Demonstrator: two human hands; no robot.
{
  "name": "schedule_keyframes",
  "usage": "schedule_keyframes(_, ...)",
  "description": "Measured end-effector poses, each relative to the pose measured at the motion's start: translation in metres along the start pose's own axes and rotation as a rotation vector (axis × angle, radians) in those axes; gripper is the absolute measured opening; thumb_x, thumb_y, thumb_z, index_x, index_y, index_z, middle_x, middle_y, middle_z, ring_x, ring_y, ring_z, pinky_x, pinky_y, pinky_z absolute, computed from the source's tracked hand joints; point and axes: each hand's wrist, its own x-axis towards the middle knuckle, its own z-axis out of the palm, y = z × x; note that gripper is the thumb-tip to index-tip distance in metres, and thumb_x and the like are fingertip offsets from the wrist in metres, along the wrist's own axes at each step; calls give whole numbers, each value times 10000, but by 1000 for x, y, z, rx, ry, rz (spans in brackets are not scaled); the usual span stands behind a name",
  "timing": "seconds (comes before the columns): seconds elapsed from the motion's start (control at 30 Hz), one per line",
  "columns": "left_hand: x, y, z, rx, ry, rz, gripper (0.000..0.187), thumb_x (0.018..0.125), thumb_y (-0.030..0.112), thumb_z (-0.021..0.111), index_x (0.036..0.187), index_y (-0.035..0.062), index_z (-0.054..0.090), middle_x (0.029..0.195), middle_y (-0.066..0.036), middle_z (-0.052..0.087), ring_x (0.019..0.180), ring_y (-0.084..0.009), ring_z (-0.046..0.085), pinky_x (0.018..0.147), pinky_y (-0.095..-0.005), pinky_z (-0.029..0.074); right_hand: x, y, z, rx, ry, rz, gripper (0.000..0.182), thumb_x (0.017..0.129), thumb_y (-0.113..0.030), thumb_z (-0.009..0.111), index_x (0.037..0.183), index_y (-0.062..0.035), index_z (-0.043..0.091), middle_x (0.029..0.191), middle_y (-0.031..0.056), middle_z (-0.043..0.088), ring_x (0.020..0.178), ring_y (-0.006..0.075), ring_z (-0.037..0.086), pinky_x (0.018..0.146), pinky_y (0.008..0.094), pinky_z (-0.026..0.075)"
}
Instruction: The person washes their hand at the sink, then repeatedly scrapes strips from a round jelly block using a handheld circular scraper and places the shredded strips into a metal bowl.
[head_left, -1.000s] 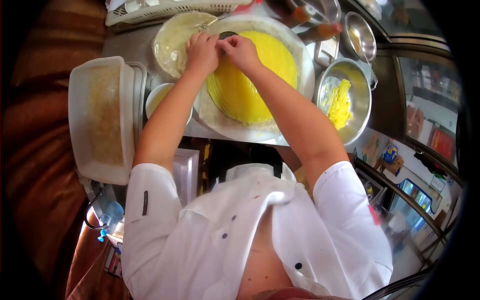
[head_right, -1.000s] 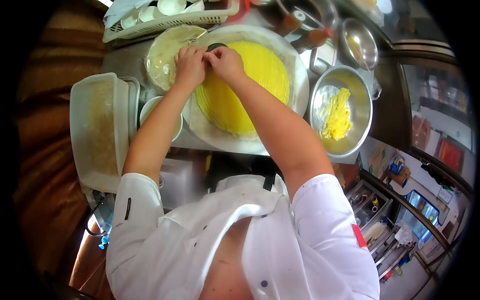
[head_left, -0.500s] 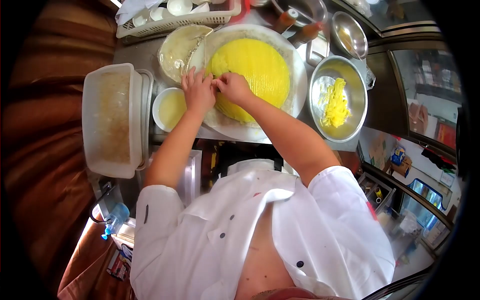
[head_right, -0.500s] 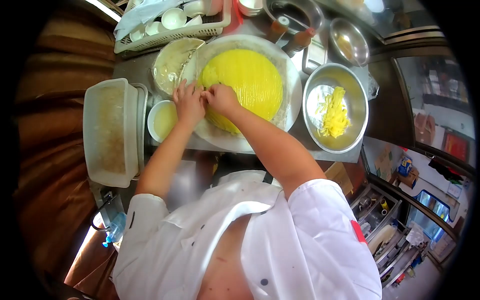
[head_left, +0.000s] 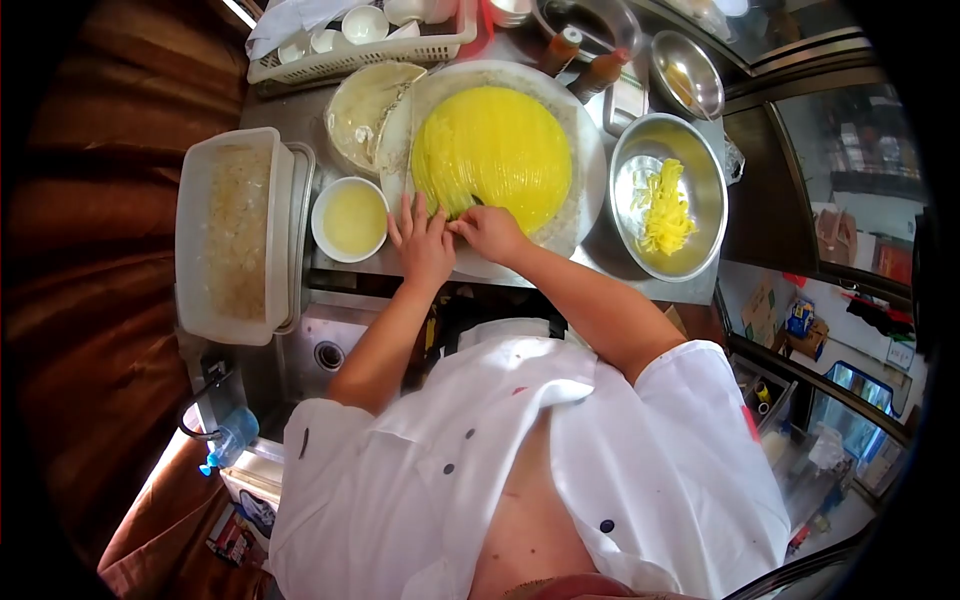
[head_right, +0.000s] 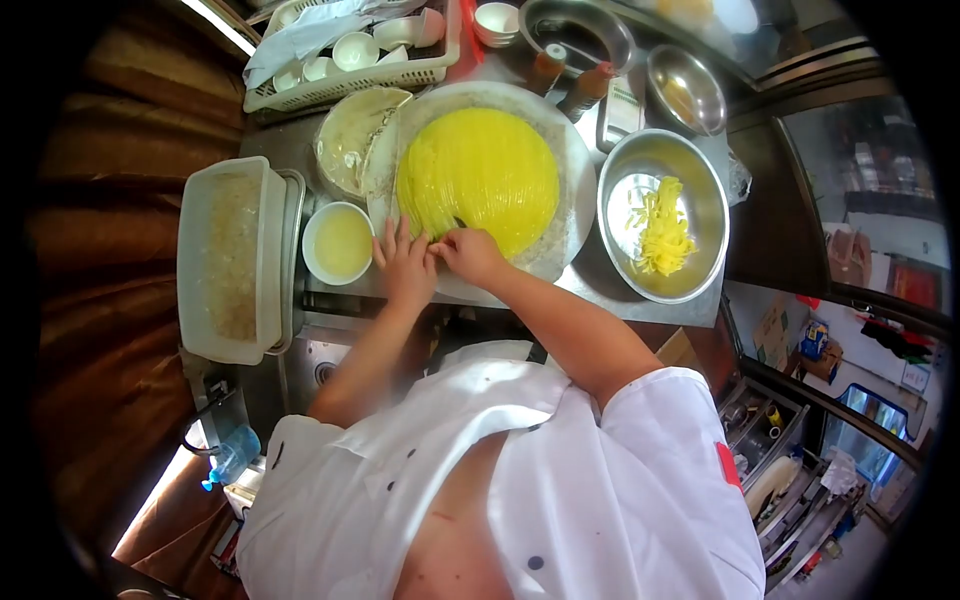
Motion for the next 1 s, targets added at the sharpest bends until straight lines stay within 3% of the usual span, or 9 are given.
schedule_keyframes(0.1, -7, 0, -6, -66, 38, 71, 316, 875, 167, 679, 1176, 74, 705, 1505, -208, 488, 1471, -419, 365, 1193, -604, 247, -18, 14, 3, 7, -48, 13, 266, 936, -307, 731, 934, -43, 764, 834, 176, 731, 750, 327, 708, 691, 408, 546)
schedule_keyframes(0.2, 9, -26, 21, -244, 147, 146, 368, 881, 157, 690, 1221, 24, 647, 1441, -252, 507, 1394, -469, 431, 1135, -553, 371, -38, 22, 2, 88, -93, 63, 275, 914, -314, 749, 909, -39, 755, 813, 198, 708, 734, 375, 676, 687, 430, 533)
schedule_keyframes(0.3, 70, -21, 27, -372, 222, 18, 481, 883, 185, 715, 1286, -27, 560, 1369, -287, 533, 1316, -503, 481, 1067, -529, 444, -57, 13, -11, 92, -148, 147, 275, 925, -310, 744, 945, -36, 756, 802, 193, 705, 715, 345, 671, 689, 412, 529)
schedule_keyframes(0.37, 121, -20, 35, -391, 251, 69, 599, 893, 253, 725, 1354, -51, 492, 1366, -317, 528, 1304, -506, 484, 1084, -525, 431, -69, 13, -15, 134, -158, 146, 269, 933, -295, 741, 954, -28, 753, 791, 184, 703, 698, 315, 666, 684, 396, 527)
schedule_keyframes(0.47, 171, -34, 57, -358, 148, 194, 614, 887, 284, 737, 1371, -20, 514, 1377, -290, 550, 1287, -461, 528, 1077, -500, 454, -90, 14, -32, 216, -195, 192, 250, 945, -265, 739, 967, -17, 750, 787, 153, 712, 687, 246, 661, 683, 361, 528)
schedule_keyframes(0.57, 174, -28, 48, -344, 6, 172, 575, 892, 299, 737, 1360, 15, 559, 1359, -250, 595, 1244, -419, 583, 1059, -464, 485, -118, 24, -55, 367, -169, 264, 235, 959, -235, 734, 992, -3, 746, 809, 104, 721, 701, 169, 654, 688, 314, 533)
schedule_keyframes(0.67, 154, -25, 46, -373, 86, 222, 481, 881, 271, 754, 1281, 34, 631, 1264, -203, 668, 1180, -399, 632, 1024, -446, 512, -146, 35, -79, 574, -67, 389, 239, 980, -219, 719, 1028, 14, 738, 852, 45, 719, 740, 112, 646, 704, 263, 539)
schedule_keyframes(0.87, 111, -14, 52, -399, 171, -5, 314, 851, 225, 792, 1067, 14, 705, 1196, -190, 710, 1151, -363, 654, 948, -446, 533, -181, 59, -100, 654, 38, 479, 219, 992, -224, 712, 1006, -8, 739, 845, 4, 696, 732, 74, 610, 682, 236, 522)
schedule_keyframes(1.0, 101, 1, 49, -348, 261, -160, 216, 871, 195, 759, 995, 24, 715, 1107, -179, 727, 969, -380, 694, 835, -444, 561, -195, 71, -106, 678, -13, 443, 220, 994, -231, 709, 1014, -14, 737, 841, -2, 688, 729, 75, 610, 681, 236, 521)
